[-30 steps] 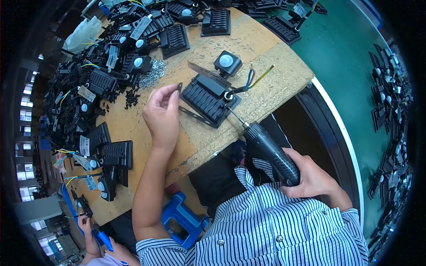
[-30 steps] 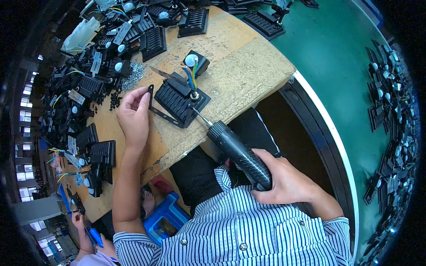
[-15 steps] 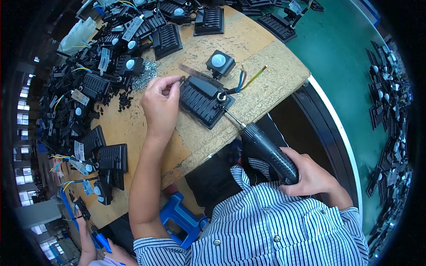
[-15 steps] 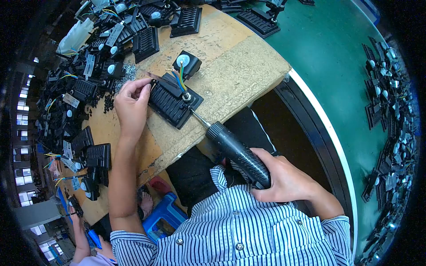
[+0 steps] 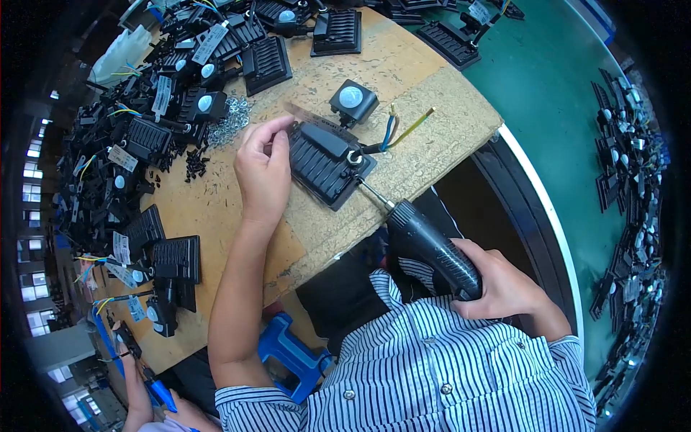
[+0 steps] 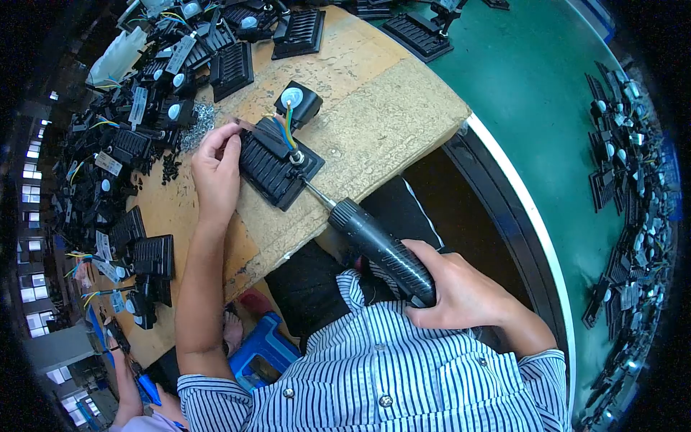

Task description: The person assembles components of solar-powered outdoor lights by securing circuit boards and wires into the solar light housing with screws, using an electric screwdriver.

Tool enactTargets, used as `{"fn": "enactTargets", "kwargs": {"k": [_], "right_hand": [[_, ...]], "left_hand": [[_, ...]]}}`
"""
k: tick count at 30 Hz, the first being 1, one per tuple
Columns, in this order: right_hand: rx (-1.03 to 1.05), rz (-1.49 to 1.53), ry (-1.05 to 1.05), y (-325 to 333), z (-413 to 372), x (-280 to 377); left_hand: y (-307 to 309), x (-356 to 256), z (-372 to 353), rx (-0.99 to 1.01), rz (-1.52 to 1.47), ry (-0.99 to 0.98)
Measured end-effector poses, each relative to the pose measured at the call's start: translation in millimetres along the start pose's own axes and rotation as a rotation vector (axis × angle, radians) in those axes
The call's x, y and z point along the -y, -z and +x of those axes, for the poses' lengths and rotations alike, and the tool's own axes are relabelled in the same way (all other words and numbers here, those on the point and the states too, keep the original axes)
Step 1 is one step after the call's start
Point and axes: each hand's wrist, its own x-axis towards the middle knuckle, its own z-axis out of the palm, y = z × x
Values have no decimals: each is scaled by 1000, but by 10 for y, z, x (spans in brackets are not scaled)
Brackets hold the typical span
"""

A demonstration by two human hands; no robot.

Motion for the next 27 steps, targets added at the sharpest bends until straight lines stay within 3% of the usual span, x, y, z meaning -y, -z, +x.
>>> {"fn": "enactTargets", "kwargs": {"k": [5,9,19,25,27], "right_hand": [[9,16,-1,10,31,49],[31,39,-18,48,41,92],[139,130,-177,171,81,253],[165,241,-120,163,109,167],[220,406,-79,146,111,50]], "left_hand": [[-97,53,-26,84,278,-254],[-112,-67,-52,184,451,-287],[-94,-155,-37,232,445,-225],[-96,-185,-44,224,453,-214],[-89,-190,-46,229,471,-210]]}}
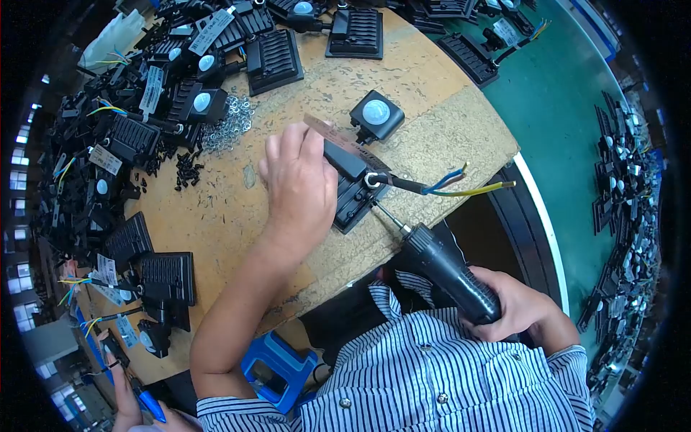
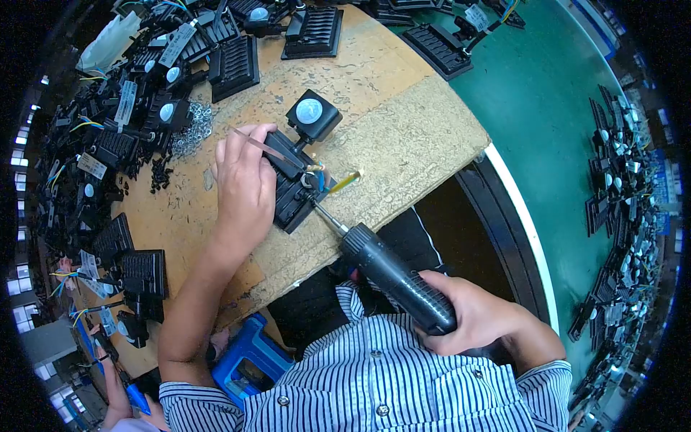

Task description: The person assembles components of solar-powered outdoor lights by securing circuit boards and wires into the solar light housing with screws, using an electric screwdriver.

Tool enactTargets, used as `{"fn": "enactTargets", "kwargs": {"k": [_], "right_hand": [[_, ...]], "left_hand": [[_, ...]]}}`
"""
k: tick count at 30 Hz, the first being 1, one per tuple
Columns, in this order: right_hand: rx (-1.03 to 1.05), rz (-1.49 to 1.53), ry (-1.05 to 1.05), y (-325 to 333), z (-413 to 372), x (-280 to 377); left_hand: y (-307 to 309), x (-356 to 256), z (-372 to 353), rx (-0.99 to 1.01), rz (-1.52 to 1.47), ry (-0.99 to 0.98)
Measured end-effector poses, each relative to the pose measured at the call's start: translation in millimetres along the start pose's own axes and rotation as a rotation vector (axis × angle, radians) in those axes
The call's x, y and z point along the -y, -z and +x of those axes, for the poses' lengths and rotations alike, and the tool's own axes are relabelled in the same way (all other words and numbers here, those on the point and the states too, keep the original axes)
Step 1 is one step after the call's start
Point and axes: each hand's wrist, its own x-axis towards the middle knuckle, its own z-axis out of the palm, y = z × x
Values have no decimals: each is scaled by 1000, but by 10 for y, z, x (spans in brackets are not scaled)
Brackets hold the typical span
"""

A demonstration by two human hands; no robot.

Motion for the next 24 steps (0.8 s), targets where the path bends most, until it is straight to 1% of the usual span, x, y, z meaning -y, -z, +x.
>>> {"fn": "enactTargets", "kwargs": {"k": [1,4,7,10,13,14,17,18,19,21,24], "right_hand": [[36,78,24,9,7,-30],[152,570,-86,23,1,53],[246,732,-19,21,49,-62],[270,806,3,16,66,-119],[349,1045,-43,21,84,-157],[276,789,-51,39,80,-91],[255,813,-45,31,92,-123],[247,875,-15,32,92,-139],[272,885,4,51,103,-164],[258,872,-2,27,69,-118],[100,453,14,-9,-32,-39]], "left_hand": [[-3,3,1,-10,4,-5],[-21,13,-8,-23,12,-15],[-25,14,-10,-21,12,-11],[-30,21,-2,-17,0,-11],[-16,32,13,7,-26,-15],[-23,32,11,-1,-24,-13],[-27,50,21,-14,-17,-18],[-27,60,12,-10,-14,-22],[-32,71,5,-10,-9,-31],[-41,95,20,-19,4,-60],[-52,128,29,-12,8,-85]]}}
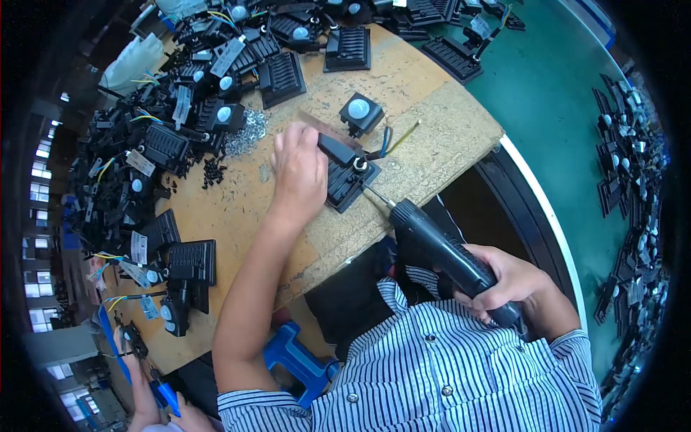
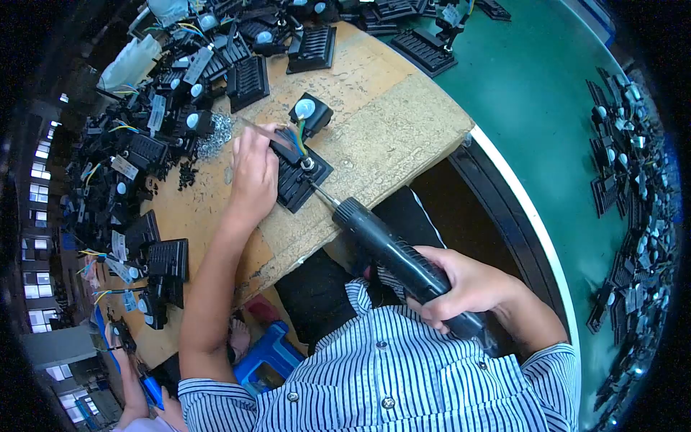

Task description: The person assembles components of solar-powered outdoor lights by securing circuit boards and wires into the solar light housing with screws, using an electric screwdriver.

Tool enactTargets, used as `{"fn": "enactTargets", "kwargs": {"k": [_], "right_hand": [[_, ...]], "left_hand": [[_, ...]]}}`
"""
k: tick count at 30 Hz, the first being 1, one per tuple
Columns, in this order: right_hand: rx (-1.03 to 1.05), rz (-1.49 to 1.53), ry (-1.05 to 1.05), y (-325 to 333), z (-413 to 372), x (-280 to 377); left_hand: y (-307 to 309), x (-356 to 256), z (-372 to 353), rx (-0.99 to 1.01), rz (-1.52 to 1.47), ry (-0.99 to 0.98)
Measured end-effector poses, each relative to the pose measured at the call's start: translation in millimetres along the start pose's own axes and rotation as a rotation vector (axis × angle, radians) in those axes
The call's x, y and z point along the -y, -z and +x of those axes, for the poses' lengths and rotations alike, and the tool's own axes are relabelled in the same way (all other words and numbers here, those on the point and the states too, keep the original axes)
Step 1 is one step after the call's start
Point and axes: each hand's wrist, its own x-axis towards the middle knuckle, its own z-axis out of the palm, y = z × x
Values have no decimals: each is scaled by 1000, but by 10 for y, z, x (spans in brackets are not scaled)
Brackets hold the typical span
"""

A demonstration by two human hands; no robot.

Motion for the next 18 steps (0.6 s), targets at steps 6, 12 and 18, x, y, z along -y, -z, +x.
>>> {"fn": "enactTargets", "kwargs": {"k": [6,12,18], "right_hand": [[-307,-210,252,-16,-517,-40],[-415,-43,419,98,-583,-117],[-338,-97,356,166,-459,-89]], "left_hand": [[37,-8,29,-123,77,-42],[73,-703,-196,-69,96,114],[132,-518,-169,111,-12,-252]]}}
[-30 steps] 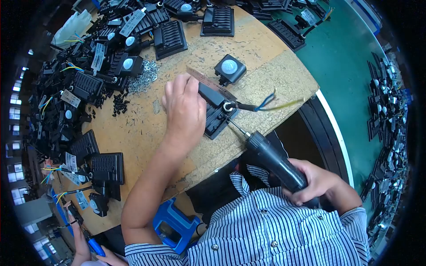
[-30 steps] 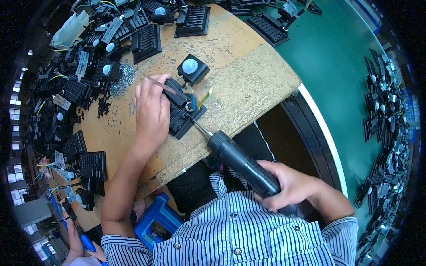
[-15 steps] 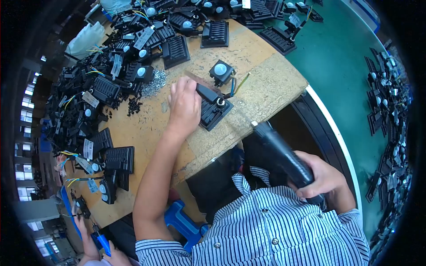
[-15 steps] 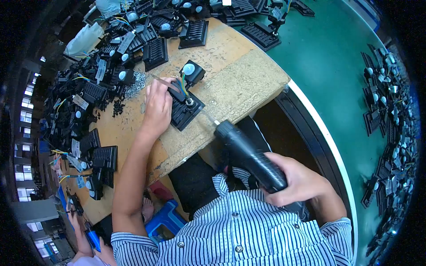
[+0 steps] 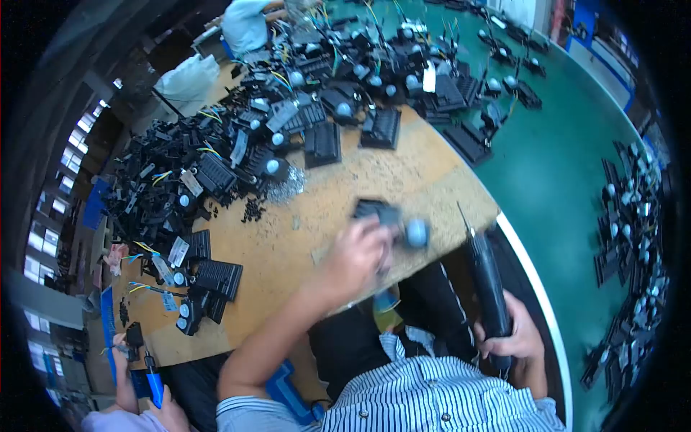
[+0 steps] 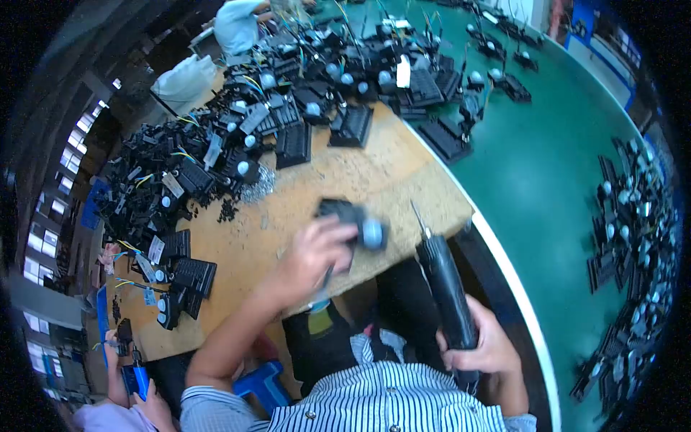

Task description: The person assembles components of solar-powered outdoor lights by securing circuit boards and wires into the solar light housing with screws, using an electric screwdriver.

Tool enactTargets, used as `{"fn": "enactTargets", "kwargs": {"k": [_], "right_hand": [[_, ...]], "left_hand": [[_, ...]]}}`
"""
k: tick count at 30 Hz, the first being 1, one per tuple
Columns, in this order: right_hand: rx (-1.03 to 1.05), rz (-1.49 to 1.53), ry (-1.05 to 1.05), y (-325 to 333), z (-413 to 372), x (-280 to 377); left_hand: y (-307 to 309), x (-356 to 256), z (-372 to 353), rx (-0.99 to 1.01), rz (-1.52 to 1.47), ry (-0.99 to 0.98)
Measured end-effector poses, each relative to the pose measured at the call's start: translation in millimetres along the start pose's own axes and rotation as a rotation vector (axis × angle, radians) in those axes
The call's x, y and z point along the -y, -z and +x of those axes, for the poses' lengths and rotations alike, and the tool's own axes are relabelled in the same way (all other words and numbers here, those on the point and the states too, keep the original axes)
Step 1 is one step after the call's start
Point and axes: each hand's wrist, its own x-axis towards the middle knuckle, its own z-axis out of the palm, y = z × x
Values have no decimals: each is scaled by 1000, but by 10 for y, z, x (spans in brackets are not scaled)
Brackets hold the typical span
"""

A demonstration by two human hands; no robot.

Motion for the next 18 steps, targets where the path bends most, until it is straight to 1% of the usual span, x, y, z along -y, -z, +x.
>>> {"fn": "enactTargets", "kwargs": {"k": [1,2,5,6,9,10,13,16,17,18], "right_hand": [[24,8,-1,61,3,-33],[51,-53,5,134,24,-75],[26,-48,0,74,133,-80],[38,-44,-10,38,178,-75],[71,-121,-50,-83,275,-47],[104,-171,-52,-95,284,-46],[111,-265,-42,-174,302,-33],[19,-235,-74,-262,289,-66],[-10,-227,-69,-289,300,-96],[-39,-209,-81,-328,304,-101]], "left_hand": [[221,-91,-50,-9,-28,-50],[364,-134,-134,-9,-57,-98],[361,184,-486,-37,-142,300],[293,235,-504,-90,-648,505],[275,347,-449,-27,-746,602],[301,391,-381,-18,-746,597],[325,605,-204,59,-920,613],[132,686,-66,2,-905,509],[104,709,-22,13,-806,435],[143,658,32,33,-832,483]]}}
